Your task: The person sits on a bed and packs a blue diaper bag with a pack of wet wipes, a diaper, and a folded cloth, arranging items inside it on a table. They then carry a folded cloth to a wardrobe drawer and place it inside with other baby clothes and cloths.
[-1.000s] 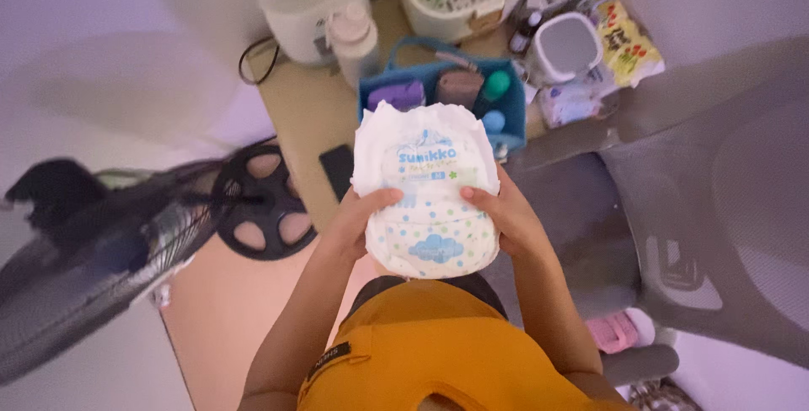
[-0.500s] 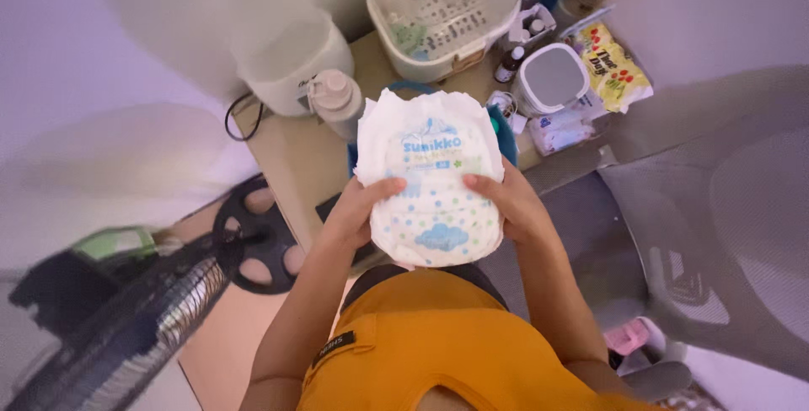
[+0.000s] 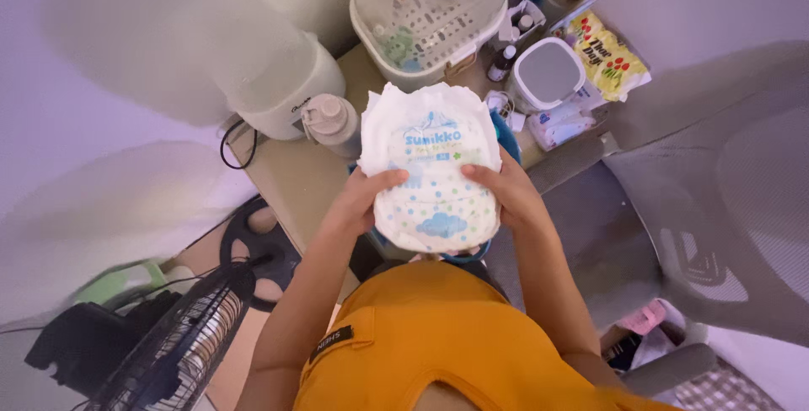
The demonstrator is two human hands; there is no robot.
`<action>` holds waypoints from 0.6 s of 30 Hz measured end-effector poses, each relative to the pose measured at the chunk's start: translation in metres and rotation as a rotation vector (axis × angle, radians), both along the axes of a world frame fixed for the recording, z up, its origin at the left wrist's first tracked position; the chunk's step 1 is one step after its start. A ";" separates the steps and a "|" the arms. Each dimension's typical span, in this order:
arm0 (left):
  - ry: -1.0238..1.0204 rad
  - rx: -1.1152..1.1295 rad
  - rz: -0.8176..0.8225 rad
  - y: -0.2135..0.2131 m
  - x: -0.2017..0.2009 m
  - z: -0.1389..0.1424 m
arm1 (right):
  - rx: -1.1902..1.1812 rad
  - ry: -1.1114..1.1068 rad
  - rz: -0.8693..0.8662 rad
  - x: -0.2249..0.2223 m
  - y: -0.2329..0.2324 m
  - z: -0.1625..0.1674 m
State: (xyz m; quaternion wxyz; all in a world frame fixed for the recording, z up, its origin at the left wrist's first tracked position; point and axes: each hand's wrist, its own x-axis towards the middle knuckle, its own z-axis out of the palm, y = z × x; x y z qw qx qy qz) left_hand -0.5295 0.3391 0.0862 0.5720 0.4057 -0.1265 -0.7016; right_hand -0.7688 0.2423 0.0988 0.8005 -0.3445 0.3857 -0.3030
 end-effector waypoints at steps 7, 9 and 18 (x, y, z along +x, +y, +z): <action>-0.044 0.117 -0.044 -0.019 0.007 -0.097 | 0.066 0.012 0.019 0.011 -0.012 -0.080; -0.049 0.118 -0.040 -0.018 0.007 -0.116 | 0.088 0.055 0.012 0.013 -0.013 -0.096; -0.079 0.021 -0.026 -0.007 0.001 -0.130 | 0.054 -0.015 0.210 -0.001 -0.021 -0.095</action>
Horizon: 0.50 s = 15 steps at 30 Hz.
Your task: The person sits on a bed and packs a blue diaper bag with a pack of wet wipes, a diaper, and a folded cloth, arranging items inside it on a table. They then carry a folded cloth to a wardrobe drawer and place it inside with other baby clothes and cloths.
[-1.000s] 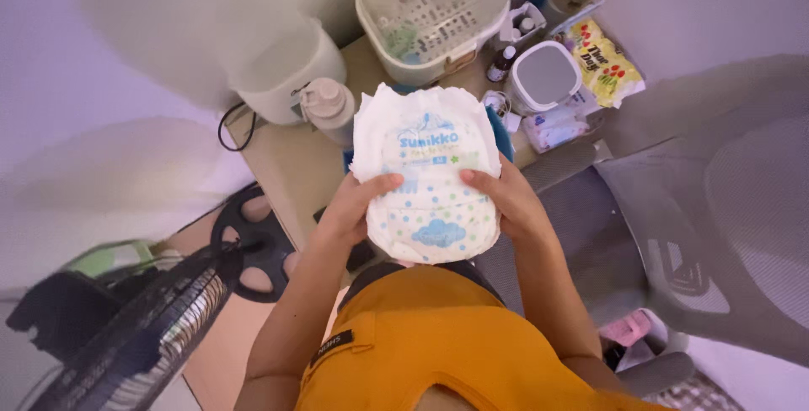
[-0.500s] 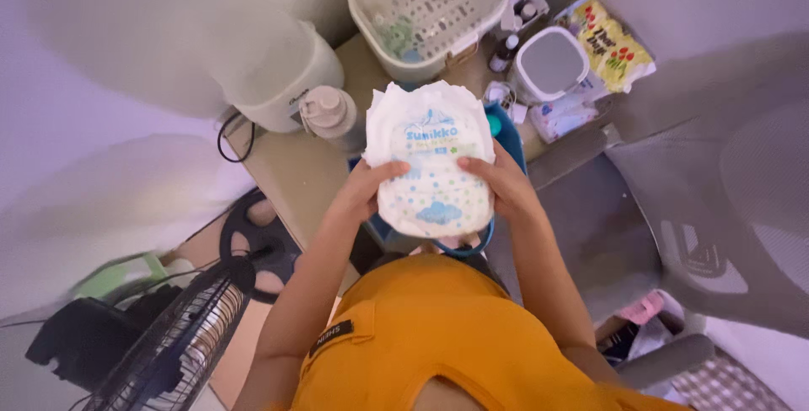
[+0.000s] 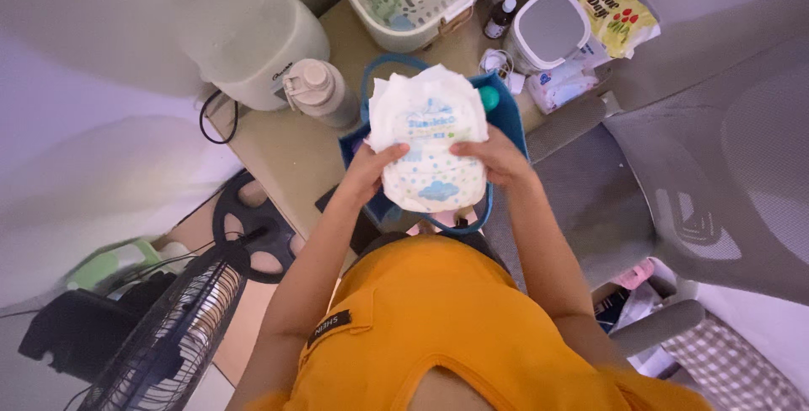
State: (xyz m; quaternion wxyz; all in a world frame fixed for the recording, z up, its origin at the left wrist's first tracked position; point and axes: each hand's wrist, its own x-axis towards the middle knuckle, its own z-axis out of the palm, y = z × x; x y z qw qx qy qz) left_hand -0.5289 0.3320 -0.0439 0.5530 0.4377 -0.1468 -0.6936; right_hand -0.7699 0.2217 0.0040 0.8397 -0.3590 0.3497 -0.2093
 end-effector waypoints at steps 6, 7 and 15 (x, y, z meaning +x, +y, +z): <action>-0.150 -0.228 -0.294 0.028 -0.011 -0.003 | -0.025 -0.017 -0.118 -0.012 -0.019 0.003; -0.229 -0.254 -0.379 0.033 -0.011 -0.004 | -0.027 0.004 -0.152 -0.014 -0.022 0.003; -0.943 -0.445 -1.028 0.049 -0.041 -0.030 | -0.012 -0.142 -0.209 -0.010 -0.023 -0.007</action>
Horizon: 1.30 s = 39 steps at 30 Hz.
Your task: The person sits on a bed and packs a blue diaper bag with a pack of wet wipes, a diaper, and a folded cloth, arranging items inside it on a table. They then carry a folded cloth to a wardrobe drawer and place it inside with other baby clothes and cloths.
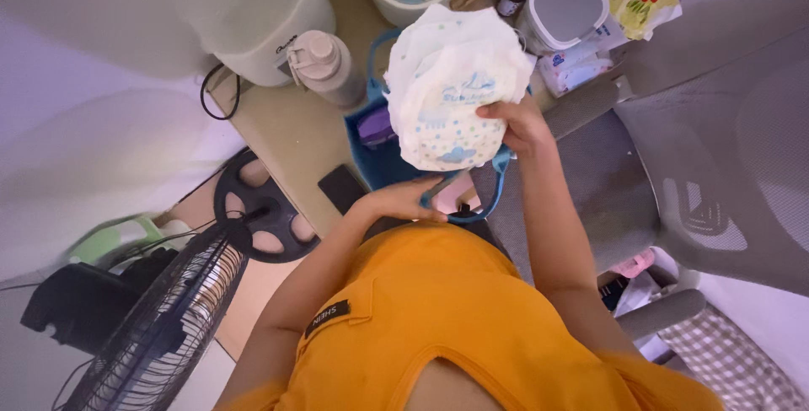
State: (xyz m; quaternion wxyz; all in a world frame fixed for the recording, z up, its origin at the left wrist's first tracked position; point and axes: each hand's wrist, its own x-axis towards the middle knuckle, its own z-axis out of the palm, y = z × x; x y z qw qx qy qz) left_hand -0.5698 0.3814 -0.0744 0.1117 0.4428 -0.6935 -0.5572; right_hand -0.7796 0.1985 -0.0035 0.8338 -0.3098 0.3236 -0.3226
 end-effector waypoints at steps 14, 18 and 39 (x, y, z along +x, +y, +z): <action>0.013 0.001 -0.003 0.016 0.010 -0.005 | -0.025 -0.096 0.127 0.014 0.011 -0.085; -0.166 0.112 0.069 0.017 0.036 0.040 | 0.016 0.044 0.174 0.024 0.014 -0.085; -0.591 -0.566 0.486 -0.015 0.026 0.081 | -0.829 0.692 0.373 0.023 0.054 -0.093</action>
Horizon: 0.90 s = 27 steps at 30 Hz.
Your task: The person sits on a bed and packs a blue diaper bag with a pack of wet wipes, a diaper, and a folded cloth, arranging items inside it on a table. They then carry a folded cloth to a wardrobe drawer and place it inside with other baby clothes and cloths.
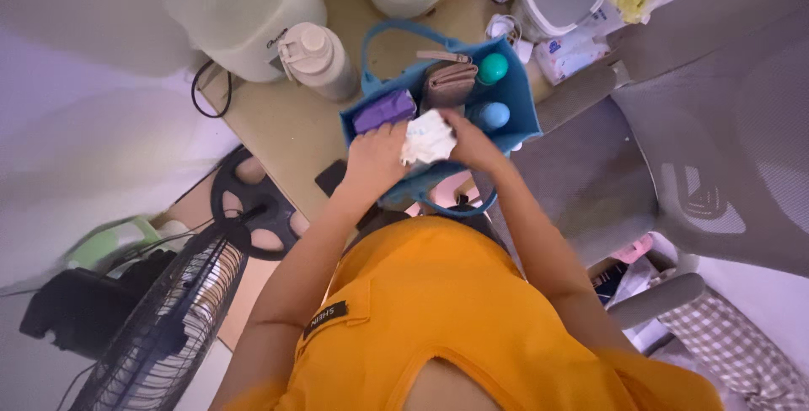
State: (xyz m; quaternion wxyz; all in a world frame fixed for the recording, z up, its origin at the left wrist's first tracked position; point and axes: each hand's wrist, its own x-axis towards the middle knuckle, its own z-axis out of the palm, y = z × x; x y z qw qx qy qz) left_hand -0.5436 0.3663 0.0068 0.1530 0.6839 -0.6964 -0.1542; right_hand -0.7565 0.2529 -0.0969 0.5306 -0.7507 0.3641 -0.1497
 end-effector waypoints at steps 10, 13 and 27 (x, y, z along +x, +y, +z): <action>-0.178 0.000 0.080 -0.007 -0.005 -0.071 | -0.151 0.695 0.175 0.024 0.016 -0.002; -0.218 -0.037 0.124 -0.007 -0.005 -0.086 | -0.096 0.997 0.306 0.038 0.023 0.001; -0.121 0.017 0.108 -0.015 0.001 -0.078 | -0.374 0.777 0.935 0.129 0.032 0.001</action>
